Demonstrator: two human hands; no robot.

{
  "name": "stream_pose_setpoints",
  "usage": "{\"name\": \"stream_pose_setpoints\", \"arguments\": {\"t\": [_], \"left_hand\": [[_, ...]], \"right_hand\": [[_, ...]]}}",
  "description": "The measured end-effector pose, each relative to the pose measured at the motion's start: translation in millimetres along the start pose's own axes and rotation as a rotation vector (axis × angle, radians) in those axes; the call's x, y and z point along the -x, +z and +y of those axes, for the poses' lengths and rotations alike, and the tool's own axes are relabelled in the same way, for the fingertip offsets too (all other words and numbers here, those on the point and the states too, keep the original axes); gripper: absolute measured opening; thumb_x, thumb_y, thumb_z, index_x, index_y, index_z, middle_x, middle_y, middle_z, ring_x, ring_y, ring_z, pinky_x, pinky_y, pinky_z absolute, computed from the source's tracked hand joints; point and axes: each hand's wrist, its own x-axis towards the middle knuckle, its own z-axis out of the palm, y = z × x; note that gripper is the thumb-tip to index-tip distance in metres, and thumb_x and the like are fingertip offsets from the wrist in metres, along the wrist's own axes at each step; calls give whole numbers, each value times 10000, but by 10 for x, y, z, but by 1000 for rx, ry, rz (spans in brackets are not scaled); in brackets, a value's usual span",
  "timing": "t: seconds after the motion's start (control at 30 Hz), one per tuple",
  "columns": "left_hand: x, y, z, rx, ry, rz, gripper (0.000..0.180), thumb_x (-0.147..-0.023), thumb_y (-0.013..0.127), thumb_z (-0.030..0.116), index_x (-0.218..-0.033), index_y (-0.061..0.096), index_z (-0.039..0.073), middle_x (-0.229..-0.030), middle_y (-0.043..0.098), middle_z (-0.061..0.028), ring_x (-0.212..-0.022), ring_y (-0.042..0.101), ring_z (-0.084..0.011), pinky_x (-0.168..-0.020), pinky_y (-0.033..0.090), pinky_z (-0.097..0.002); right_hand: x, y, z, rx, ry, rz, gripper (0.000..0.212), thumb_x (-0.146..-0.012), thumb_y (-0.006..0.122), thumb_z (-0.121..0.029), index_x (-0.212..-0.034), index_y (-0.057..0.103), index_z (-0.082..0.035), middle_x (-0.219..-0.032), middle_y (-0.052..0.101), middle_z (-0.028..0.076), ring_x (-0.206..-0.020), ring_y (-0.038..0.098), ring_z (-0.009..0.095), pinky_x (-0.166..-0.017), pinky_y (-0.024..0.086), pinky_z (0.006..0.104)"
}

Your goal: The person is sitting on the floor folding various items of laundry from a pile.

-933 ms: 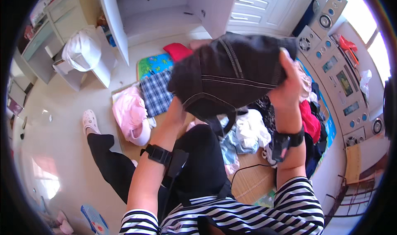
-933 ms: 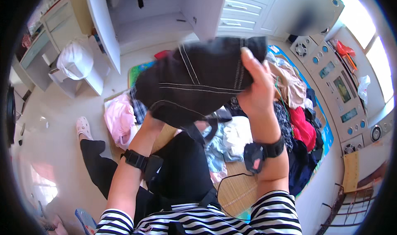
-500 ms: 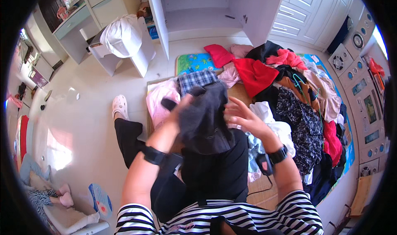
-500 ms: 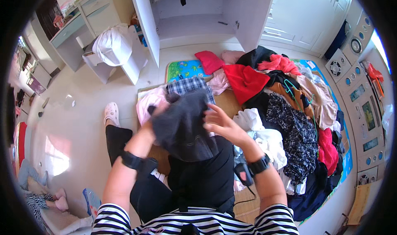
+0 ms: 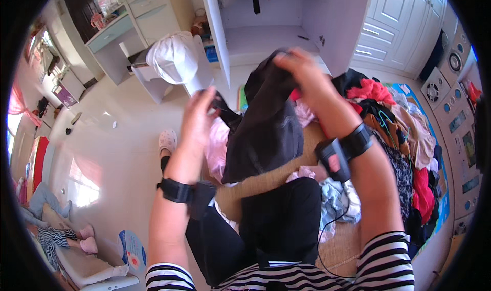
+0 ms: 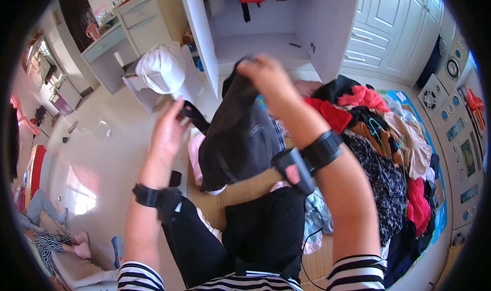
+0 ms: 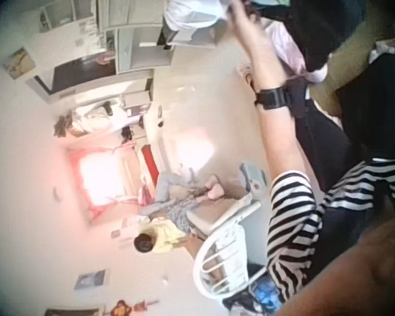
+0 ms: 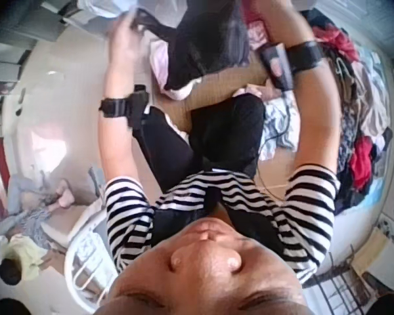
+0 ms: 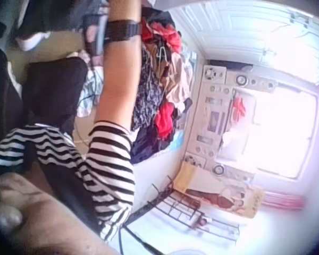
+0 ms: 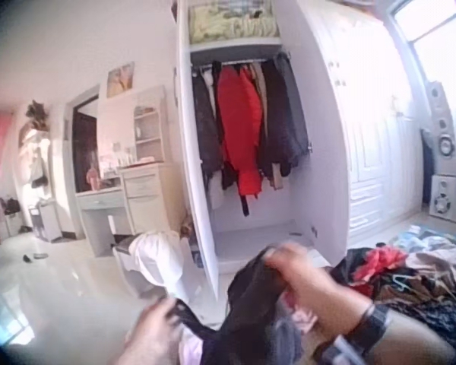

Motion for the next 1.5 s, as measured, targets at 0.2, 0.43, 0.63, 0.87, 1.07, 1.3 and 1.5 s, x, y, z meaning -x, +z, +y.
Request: {"name": "stream_pose_setpoints", "arguments": {"t": [0.2, 0.43, 0.63, 0.87, 1.07, 1.3, 1.5], "left_hand": [[-96, -619, 631, -16, 185, 217, 152, -760, 601, 218, -861, 533, 126, -803, 536, 13, -786, 494, -85, -695, 373, -267], [-100, -514, 77, -329, -38, 10, 166, -786, 577, 261, -897, 520, 151, -897, 548, 13, -844, 499, -93, -764, 361, -286], [-272, -553, -447, -396, -45, 9, 322, -768, 584, 241, -1050, 516, 101, -976, 557, -38, -960, 467, -160, -829, 336, -305], [359, -55, -1146, -721, -324, -545, 351, -775, 588, 131, -1092, 504, 7, -1050, 549, -95, -928, 526, -154, -806, 413, -263], [228, 89, -1356, -199, -318, -560, 339, -781, 575, 187, -1063, 517, 8, -1062, 538, -88, -959, 506, -152, -850, 380, -267], [53, 678, -414, 240, -281, -206, 386, -798, 555, 267, -1063, 467, 1, -986, 551, -97, -880, 557, -185, -756, 463, -296], [-205, 666, -237, 171, -131, -269, 297, -846, 492, 302, -966, 534, 33, -943, 575, -56, -865, 554, -157, -782, 441, -302]], "right_hand": [[-719, -584, -707, -546, 398, 542, 183, -751, 580, -162, -925, 541, -123, -790, 562, 15, -761, 542, 129, -622, 411, 260], [-1219, -309, -1086, -625, 123, 328, 255, -780, 574, -192, -1000, 500, -86, -797, 564, 34, -741, 550, 133, -659, 451, 282], [-1441, -491, -1264, -907, 138, 311, 127, -792, 445, -106, -867, 532, -52, -773, 582, 87, -705, 574, 218, -657, 481, 341], [-1415, -965, -1296, -1086, 13, 98, 223, -810, 377, -133, -879, 545, -5, -810, 597, 138, -739, 586, 255, -705, 491, 372], [-1272, -1021, -1033, -885, -26, 100, 195, -763, 417, -53, -894, 541, 21, -827, 585, 163, -714, 580, 267, -675, 486, 359], [-304, -955, -411, 245, 796, -8, 744, -757, 384, -628, -1300, 286, -128, -1333, 260, 101, -1201, 271, 270, -942, 263, 459], [496, 202, -537, 398, 483, -92, 751, -717, 588, -484, -1153, 376, 90, -1095, 466, 273, -1058, 453, 340, -873, 370, 344]]}}
